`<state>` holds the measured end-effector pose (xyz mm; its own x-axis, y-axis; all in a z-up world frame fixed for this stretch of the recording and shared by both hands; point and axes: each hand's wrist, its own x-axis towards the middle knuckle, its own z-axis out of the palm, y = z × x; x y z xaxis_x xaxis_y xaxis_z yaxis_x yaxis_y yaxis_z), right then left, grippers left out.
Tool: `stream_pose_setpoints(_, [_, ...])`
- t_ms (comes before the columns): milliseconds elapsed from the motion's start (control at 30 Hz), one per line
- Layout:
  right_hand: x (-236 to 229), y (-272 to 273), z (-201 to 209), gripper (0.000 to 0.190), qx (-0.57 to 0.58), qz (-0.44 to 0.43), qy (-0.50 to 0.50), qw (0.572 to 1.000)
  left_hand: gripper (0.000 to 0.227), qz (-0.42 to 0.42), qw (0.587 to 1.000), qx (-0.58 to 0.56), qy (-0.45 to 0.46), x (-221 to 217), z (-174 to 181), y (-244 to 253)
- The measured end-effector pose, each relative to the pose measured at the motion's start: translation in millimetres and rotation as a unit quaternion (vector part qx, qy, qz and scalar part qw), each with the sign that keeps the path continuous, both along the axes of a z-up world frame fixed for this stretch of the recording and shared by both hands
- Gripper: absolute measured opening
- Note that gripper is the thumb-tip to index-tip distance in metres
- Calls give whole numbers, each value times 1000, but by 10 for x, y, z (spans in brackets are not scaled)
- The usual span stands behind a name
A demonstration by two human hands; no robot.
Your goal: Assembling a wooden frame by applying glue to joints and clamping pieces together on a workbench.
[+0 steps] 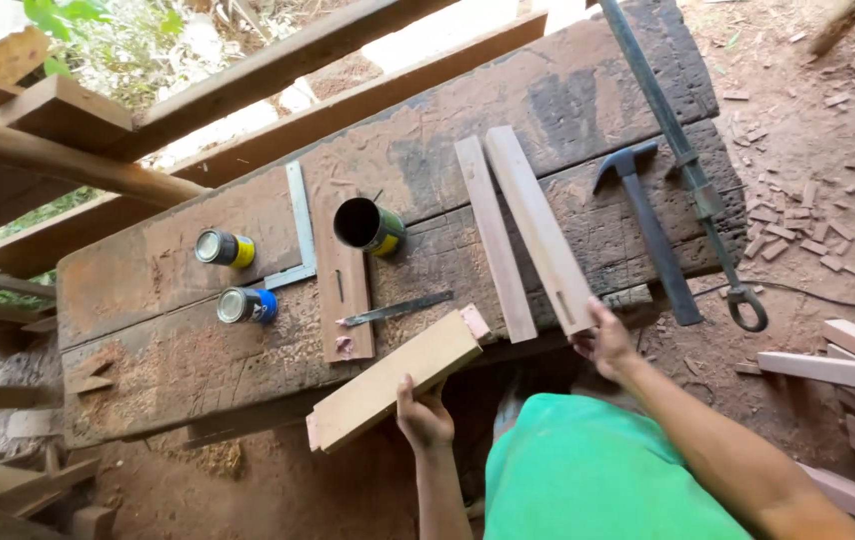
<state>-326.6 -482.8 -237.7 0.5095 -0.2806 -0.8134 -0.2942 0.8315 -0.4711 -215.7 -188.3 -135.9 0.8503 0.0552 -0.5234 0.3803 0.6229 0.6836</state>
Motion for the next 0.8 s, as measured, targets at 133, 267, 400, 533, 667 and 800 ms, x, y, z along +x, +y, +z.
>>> stream_pose_setpoints(133, [-378, -503, -256, 62, 103, -57, -228, 966, 39, -17, 997, -8, 72, 104, -98, -86])
stream_pose_setpoints(267, [-309, -515, -12, 58, 66, -182, -114, 974, 34, -71, 993, -15, 95, 149, -148, -343])
stream_pose_setpoints(400, [-223, -339, -79, 60, 37, -200, -103, 974, 42, -89, 988, -9, 123, 108, 115, -800])
stream_pose_setpoints(533, [-167, -225, -53, 46, 37, -206, -86, 974, 59, -96, 990, 23, 104, 149, 69, -1058])
stream_pose_setpoints(667, [-76, -151, 90, 38, 15, -174, -73, 982, 58, -120, 987, 14, 102, 228, -11, -1112])
stream_pose_setpoints(800, [-116, -70, -131, 35, 0, -136, -80, 988, 62, -143, 985, 21, 97, 247, -151, -1052])
